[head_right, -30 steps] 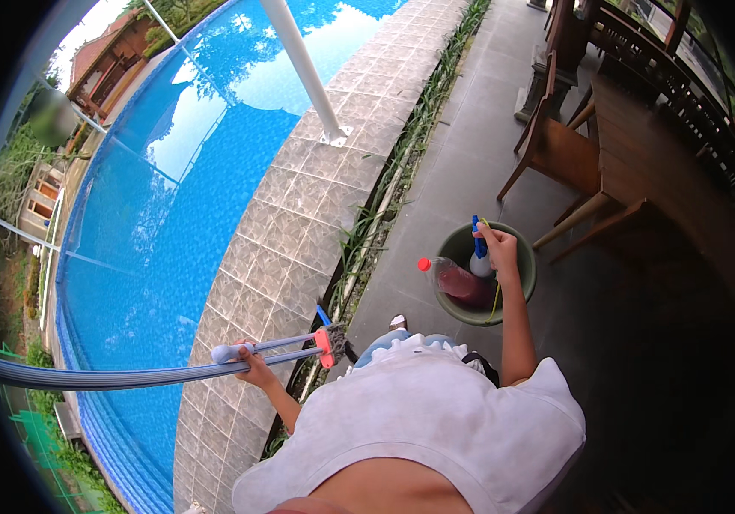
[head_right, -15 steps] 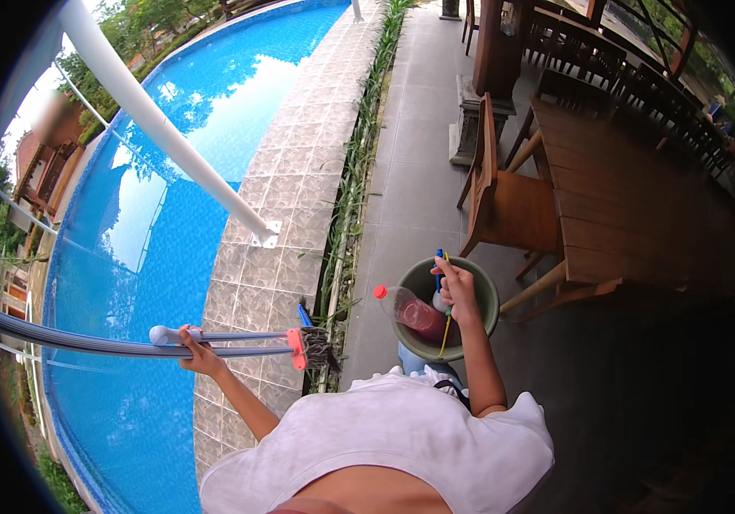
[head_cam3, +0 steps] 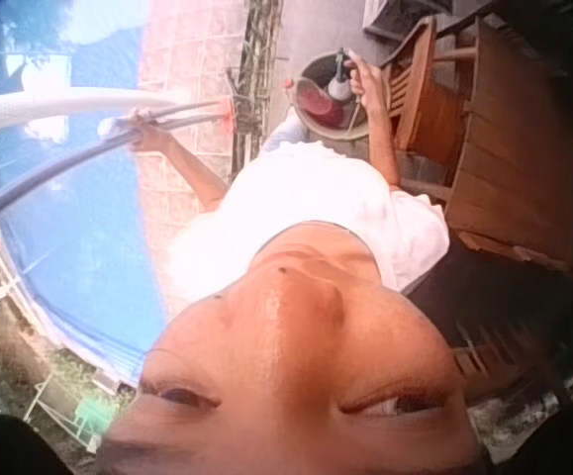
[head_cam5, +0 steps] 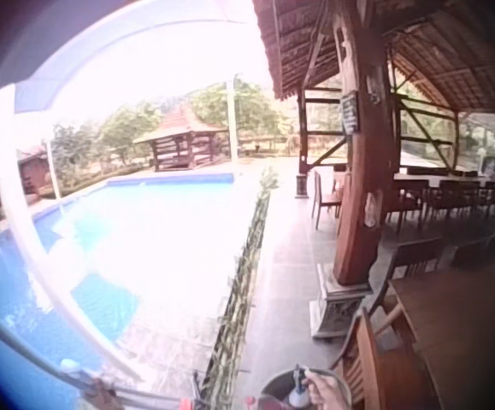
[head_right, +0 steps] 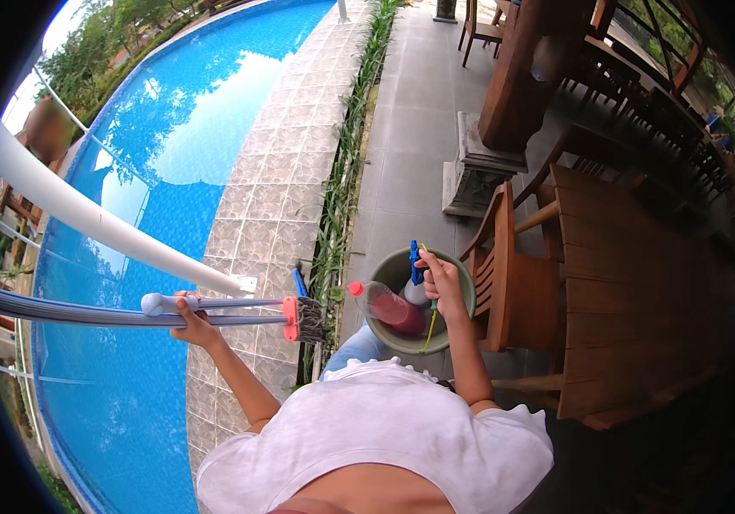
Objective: The person mops a tiled patio area using a spray bottle and a mop, then carries a bucket and mop to a storage area. The person then picks up a plate and cups from a table and washes them at an outdoor sink.
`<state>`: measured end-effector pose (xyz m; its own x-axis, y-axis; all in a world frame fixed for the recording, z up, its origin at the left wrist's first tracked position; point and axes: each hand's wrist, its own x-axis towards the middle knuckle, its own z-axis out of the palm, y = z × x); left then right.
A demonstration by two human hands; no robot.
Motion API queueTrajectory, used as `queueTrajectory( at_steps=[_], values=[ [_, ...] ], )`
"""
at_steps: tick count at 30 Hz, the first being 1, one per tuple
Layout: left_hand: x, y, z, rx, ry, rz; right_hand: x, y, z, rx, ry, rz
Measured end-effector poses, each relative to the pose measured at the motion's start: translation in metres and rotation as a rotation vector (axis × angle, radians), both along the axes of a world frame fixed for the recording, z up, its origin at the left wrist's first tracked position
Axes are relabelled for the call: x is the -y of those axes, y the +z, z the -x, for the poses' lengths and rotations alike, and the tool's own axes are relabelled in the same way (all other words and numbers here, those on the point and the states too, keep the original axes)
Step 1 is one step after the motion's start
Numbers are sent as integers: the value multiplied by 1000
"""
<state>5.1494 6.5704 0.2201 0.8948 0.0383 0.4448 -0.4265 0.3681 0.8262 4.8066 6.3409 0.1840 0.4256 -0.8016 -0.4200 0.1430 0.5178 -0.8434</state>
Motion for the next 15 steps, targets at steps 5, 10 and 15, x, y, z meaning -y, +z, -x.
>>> queueTrajectory(
  at_steps=[5, 10, 15],
  values=[
    [158, -6, -69, -5, -61, -17, 139, 6, -65, -107, -35, 36],
    [323, -3, -124, 2, -182, -7, 294, 20, -123, -126, -113, 86],
    [487, -3, -180, 39, -235, -69, 468, 15, -162, -130, -143, 110]
  ],
)
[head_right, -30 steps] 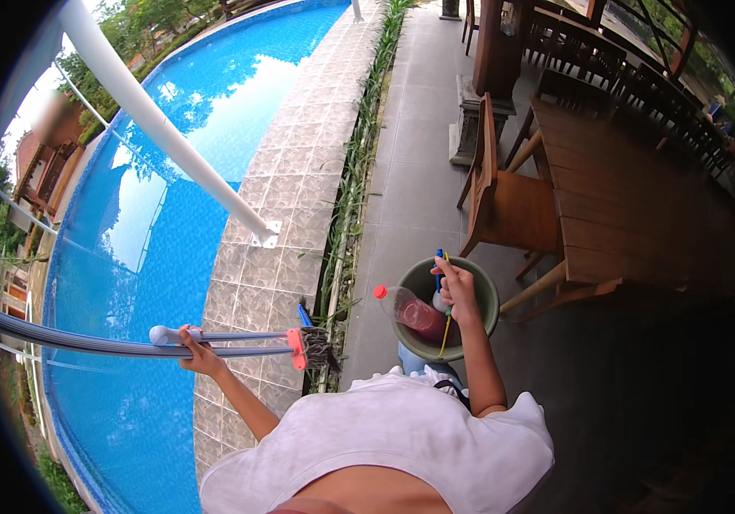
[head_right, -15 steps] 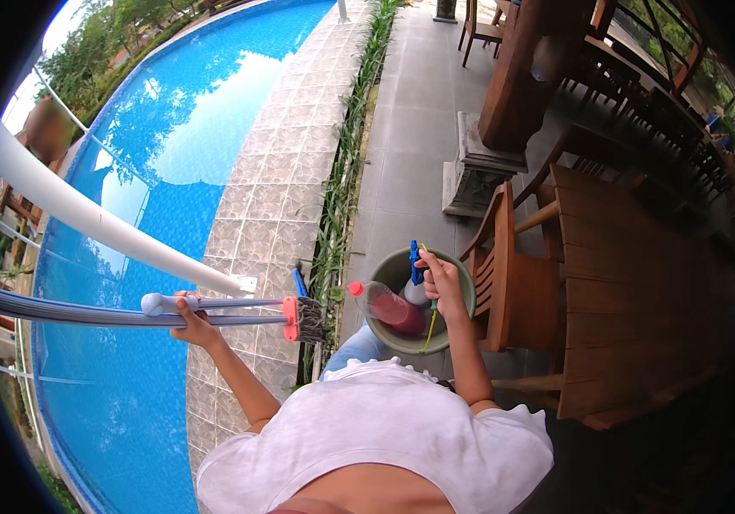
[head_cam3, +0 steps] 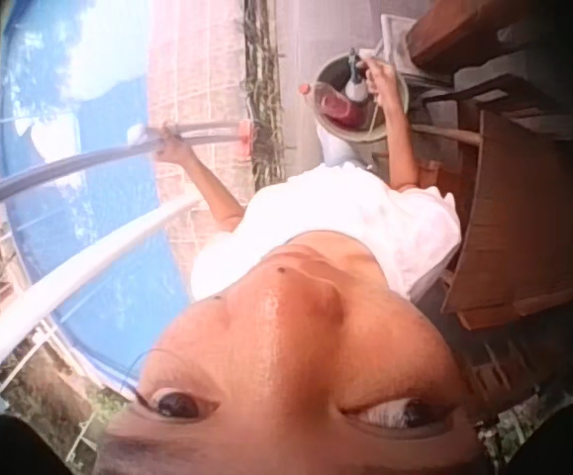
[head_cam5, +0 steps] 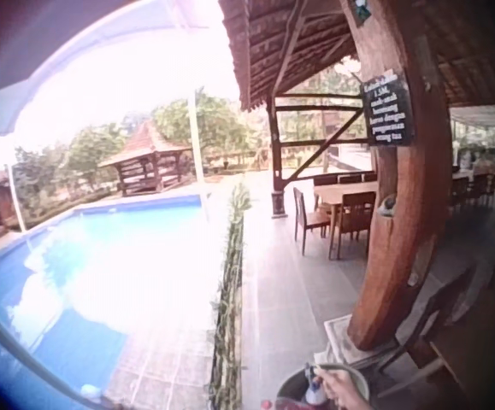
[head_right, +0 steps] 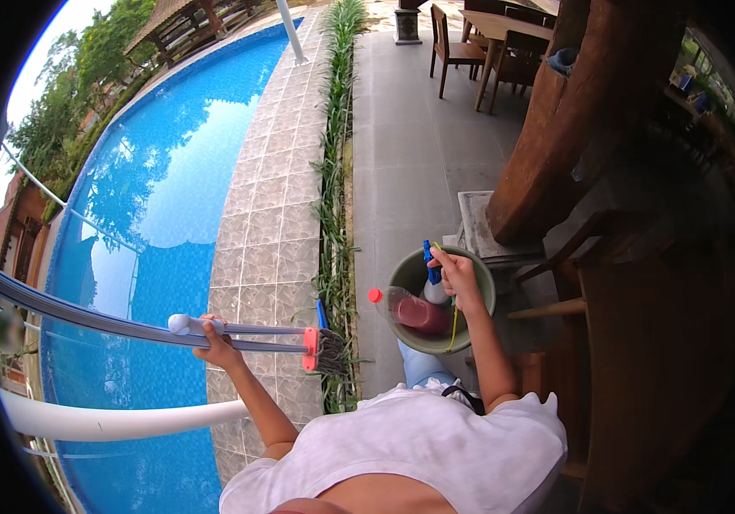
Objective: The person mops a tiled patio area using a spray bottle and a mop, then carries a bucket and mop to a storage area. The person then picks up a plate and cups from a table and washes them at an outdoor sink.
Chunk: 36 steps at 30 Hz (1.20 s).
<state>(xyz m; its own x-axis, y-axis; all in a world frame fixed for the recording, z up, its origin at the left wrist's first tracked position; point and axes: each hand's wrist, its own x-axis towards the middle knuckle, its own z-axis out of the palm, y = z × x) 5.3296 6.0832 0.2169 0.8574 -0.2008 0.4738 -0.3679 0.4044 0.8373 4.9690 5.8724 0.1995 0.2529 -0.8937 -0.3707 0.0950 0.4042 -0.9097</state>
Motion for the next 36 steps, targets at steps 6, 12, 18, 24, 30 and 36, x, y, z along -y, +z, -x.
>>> queueTrajectory(
  at_steps=[6, 12, 18, 24, 30, 36],
  values=[
    [187, -5, -50, -57, 5, 107, 177, -25, -48, 14, 37, -28],
    [381, 8, -90, -9, 14, 78, 356, -34, -89, -112, -26, -8],
    [576, -1, -146, -28, -10, 39, 547, -45, -112, -148, -126, -39],
    [777, -1, -193, -33, -30, 21, 722, -46, -137, -258, -274, -83],
    [972, -4, -235, -16, -156, -2, 903, -37, -168, -235, -403, -8],
    [1166, 0, -273, 27, -137, 19, 1099, -52, -193, -268, -430, -14]
  ],
)
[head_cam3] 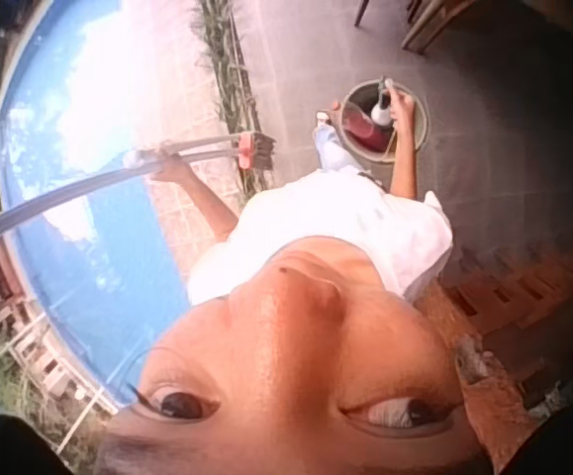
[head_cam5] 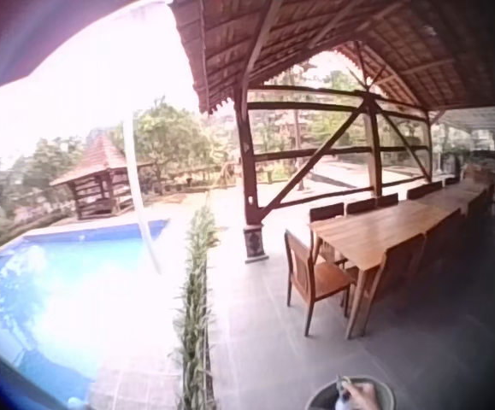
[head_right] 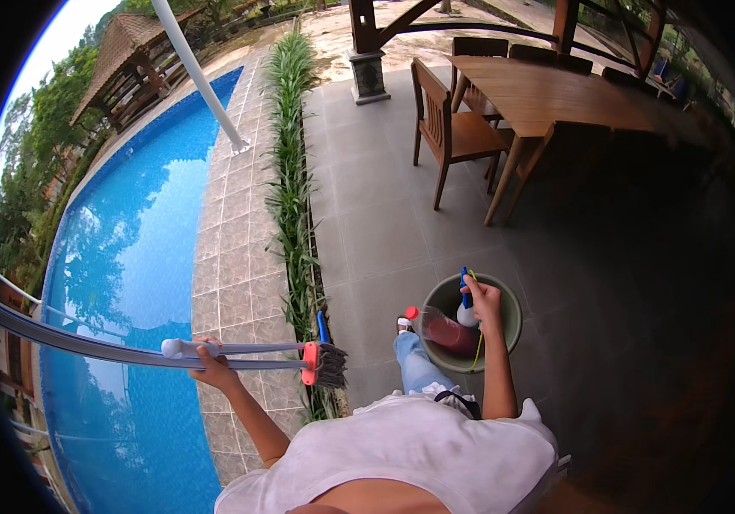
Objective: The person mops a tiled patio area using a spray bottle and a mop, then carries a bucket and mop to a storage area. The person then picks up a plate and cups from a table and washes them at an outdoor sink.
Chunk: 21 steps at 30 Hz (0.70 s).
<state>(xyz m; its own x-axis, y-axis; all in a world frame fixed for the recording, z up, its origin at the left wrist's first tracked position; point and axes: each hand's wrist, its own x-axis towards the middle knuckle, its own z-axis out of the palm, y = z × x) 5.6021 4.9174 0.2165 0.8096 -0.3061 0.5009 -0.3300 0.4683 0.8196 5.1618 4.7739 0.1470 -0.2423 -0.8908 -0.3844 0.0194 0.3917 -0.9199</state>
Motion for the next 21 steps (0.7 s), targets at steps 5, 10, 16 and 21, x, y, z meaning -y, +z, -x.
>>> queueTrajectory(
  at_steps=[5, 10, 16, 21],
  values=[
    [140, 9, -28, -62, 128, -10, 145, -17, -32, 37, 63, -63],
    [284, 17, -46, 2, 125, 30, 289, -11, -71, 86, 127, -57],
    [449, 19, -84, -38, 115, 3, 469, -5, -129, 101, 128, -19],
    [608, 7, -132, -45, 76, 41, 628, -6, -171, 59, 160, -41]
  ],
)
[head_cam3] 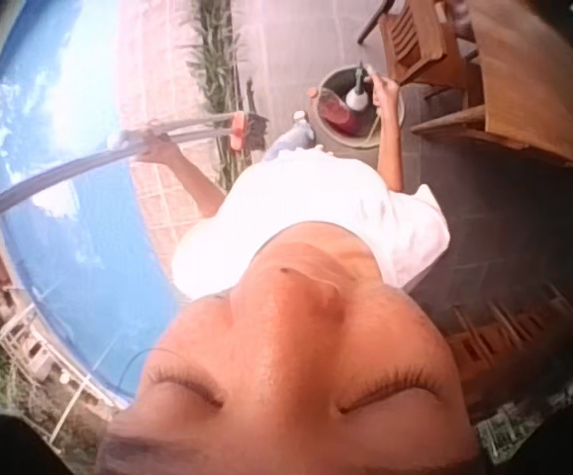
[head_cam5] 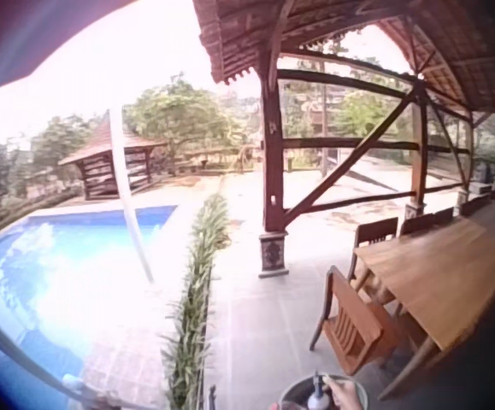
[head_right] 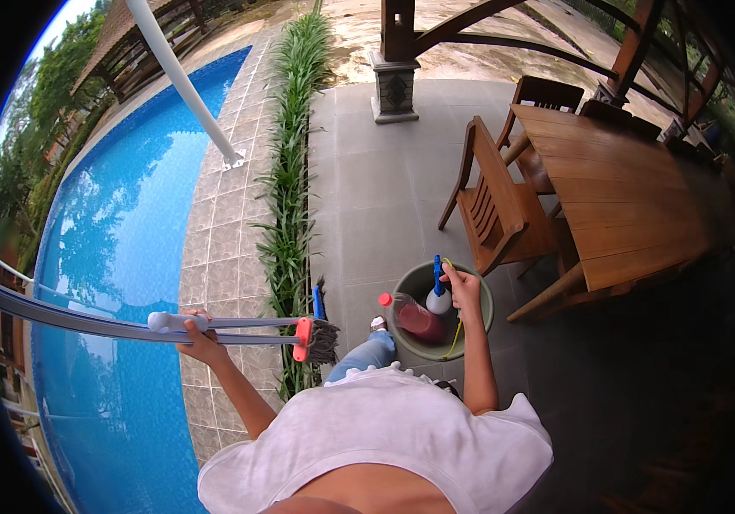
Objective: The person mops a tiled patio area using a spray bottle and a mop, then carries a bucket and mop to a storage area. The person then picks up a plate and cups from a table and washes them at an outdoor sink.
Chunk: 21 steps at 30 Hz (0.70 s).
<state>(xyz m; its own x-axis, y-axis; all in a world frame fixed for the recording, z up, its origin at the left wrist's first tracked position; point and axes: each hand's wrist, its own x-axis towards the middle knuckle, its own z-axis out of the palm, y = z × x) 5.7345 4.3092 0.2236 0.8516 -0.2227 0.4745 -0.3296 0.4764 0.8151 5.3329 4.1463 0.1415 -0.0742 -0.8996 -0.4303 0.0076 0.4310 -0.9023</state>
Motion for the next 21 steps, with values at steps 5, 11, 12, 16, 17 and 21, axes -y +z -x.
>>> queueTrajectory(
  at_steps=[5, 11, 12, 16, 17, 21],
  values=[
    [147, -11, -43, -64, -57, -118, 143, 12, -47, 16, 50, -5],
    [314, -8, -90, -55, -140, -72, 320, 17, -103, 29, 19, 24],
    [339, -10, -101, -56, -138, -62, 353, 14, -113, 31, 17, 32],
    [454, -16, -144, -17, -44, -89, 491, -10, -159, 56, 22, 21],
    [480, -19, -155, -7, -28, -116, 524, -18, -168, 83, 23, 11],
    [589, -9, -189, 16, 95, -94, 641, -25, -219, 79, 74, -24]
  ],
)
